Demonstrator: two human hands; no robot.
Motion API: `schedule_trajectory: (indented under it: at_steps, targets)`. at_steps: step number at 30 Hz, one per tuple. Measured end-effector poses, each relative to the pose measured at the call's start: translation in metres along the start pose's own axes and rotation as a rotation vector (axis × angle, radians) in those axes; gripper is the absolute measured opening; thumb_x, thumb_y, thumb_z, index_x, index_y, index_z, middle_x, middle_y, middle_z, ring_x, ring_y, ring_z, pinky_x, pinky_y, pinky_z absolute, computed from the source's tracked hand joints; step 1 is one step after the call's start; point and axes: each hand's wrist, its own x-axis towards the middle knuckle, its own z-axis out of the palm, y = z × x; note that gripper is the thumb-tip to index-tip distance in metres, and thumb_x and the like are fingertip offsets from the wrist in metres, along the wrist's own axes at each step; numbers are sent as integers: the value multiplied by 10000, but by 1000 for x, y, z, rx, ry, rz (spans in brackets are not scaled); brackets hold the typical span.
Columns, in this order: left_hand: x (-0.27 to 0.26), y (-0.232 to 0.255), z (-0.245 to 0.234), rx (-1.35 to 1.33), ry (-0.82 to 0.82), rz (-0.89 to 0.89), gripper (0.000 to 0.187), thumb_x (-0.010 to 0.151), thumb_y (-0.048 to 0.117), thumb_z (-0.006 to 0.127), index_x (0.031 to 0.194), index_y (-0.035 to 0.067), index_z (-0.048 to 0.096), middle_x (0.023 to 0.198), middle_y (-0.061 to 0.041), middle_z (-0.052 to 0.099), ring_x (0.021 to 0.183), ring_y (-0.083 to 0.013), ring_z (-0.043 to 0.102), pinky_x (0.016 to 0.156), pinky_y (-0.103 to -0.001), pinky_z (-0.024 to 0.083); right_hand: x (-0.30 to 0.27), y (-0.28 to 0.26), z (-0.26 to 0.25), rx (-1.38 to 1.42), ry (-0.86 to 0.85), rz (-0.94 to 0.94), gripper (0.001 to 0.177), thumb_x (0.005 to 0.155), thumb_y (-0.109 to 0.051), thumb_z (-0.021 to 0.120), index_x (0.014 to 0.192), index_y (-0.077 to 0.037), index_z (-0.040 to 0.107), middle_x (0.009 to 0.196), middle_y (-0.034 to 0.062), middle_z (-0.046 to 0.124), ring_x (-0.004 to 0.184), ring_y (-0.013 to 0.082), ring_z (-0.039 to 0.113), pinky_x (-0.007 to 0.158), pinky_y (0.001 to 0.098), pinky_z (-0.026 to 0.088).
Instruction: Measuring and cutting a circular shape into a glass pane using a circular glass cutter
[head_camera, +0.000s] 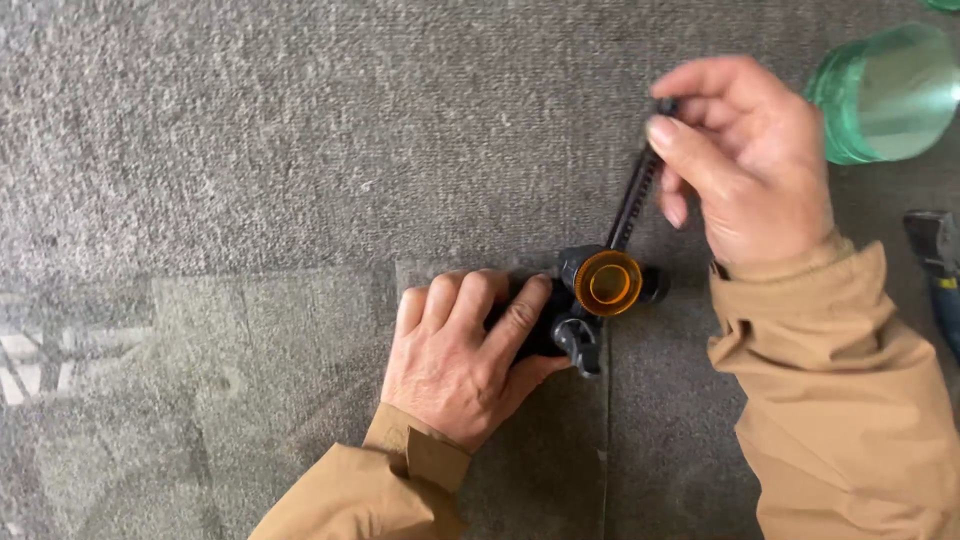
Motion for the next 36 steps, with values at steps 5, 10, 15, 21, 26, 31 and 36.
schedule_trajectory:
  at_steps: [5, 10, 15, 21, 26, 31, 36]
  targets:
    - [-3, -1, 3, 10, -20, -8, 613, 944, 646, 585, 1366, 203, 613, 1130, -68, 570, 889, -296, 519, 752, -458, 412, -76, 14, -38, -49, 237, 169, 110, 1058, 1, 586, 1164, 2, 554, 862, 75, 557, 503, 137, 524, 393, 254, 432]
    - [-4, -1, 3, 24, -28, 1, 626, 942, 651, 592, 1378, 203, 603, 1138, -60, 569, 884, -297, 520, 751, -458, 415, -151, 32, -35, -173, 319, 219, 59, 1046, -14, 584, 1048, 43, 596, 645, 124, 569, 435, 167, 508, 407, 262, 416]
    - [-4, 1, 5, 34, -49, 20, 629, 943, 633, 578, 1381, 181, 598, 1144, -65, 569, 906, -312, 519, 758, -470, 409, -178, 48, -23, -218, 422, 262, 71, 1025, -52, 623, 1016, 19, 627, 670, 107, 621, 443, 137, 516, 420, 237, 434]
    - [-4, 3, 5, 40, -39, -15, 594, 919, 616, 586, 1271, 141, 642, 1133, -61, 604, 911, -304, 538, 807, -467, 412, -182, 57, -15, -217, 491, 283, 102, 1037, -113, 642, 1016, -14, 637, 636, 47, 565, 496, 79, 464, 458, 222, 382]
    - [-5, 3, 3, 69, -94, -8, 787, 866, 650, 639, 1520, 238, 490, 1169, -53, 556, 910, -297, 508, 786, -465, 412, -181, 58, -18, -326, 468, 291, 122, 1040, -147, 653, 1039, -25, 660, 721, 72, 655, 537, 92, 528, 519, 225, 429]
    - [-4, 2, 2, 49, -103, -16, 644, 891, 604, 613, 1450, 286, 566, 1168, -55, 563, 900, -302, 506, 782, -476, 407, -179, 56, -19, -343, 439, 286, 107, 1039, -142, 654, 1036, -36, 661, 727, 54, 654, 546, 84, 516, 527, 228, 425]
    - [0, 3, 1, 19, -142, -36, 656, 867, 575, 615, 1441, 259, 575, 1150, -40, 539, 908, -295, 499, 785, -471, 402, -176, 44, -15, -326, 434, 258, 117, 1033, -142, 665, 1022, -25, 654, 637, 11, 529, 538, 78, 471, 504, 233, 394]
